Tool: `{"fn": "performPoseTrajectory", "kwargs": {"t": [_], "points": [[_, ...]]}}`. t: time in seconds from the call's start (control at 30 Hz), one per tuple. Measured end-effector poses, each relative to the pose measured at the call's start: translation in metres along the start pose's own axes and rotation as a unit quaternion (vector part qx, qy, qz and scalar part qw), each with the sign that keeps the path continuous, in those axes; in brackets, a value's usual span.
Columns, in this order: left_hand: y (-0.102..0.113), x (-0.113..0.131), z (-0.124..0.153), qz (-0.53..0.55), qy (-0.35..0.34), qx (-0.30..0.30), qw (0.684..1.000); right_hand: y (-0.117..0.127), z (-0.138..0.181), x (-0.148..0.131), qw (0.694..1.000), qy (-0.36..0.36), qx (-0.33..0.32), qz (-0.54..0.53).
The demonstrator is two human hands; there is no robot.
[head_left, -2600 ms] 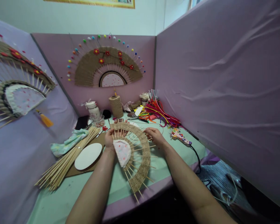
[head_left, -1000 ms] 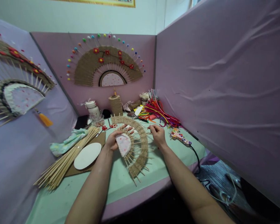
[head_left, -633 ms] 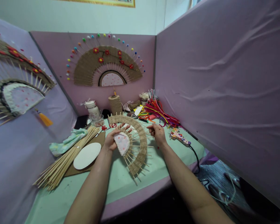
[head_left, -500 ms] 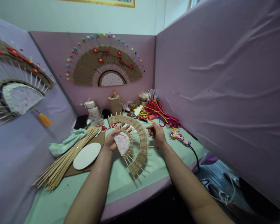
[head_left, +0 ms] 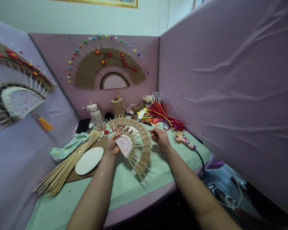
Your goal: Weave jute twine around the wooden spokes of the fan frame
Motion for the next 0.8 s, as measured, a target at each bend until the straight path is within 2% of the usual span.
{"fn": "performPoseTrajectory", "kwargs": {"t": [0.13, 0.23, 0.43, 0.57, 0.8], "points": [[0.002, 0.004, -0.001, -0.014, -0.01, 0.008, 1.0, 0.0, 0.0, 0.0, 0.999, 0.009, -0.003, 0.048], [0.002, 0.005, -0.001, -0.024, -0.016, 0.002, 1.0, 0.002, 0.001, -0.006, 0.992, 0.05, 0.011, 0.115], [0.003, 0.013, -0.001, -0.04, -0.048, 0.011, 0.998, -0.003, 0.014, -0.026, 0.948, 0.166, 0.051, 0.267], [0.003, 0.018, 0.001, -0.039, -0.06, 0.006, 0.997, -0.006, 0.02, -0.032, 0.936, 0.196, 0.066, 0.284], [0.003, 0.023, 0.003, -0.041, -0.082, 0.011, 0.996, -0.008, 0.023, -0.03, 0.934, 0.219, 0.031, 0.279]]}}
Point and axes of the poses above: each hand's wrist, its own z-axis away from the middle knuckle, its own y-axis out of the back of the hand, x = y × z, the point moved 7 cm from there along -z, towards the middle knuckle, and after that the axes turned 3 degrees about -y, right-handed, at the moved point
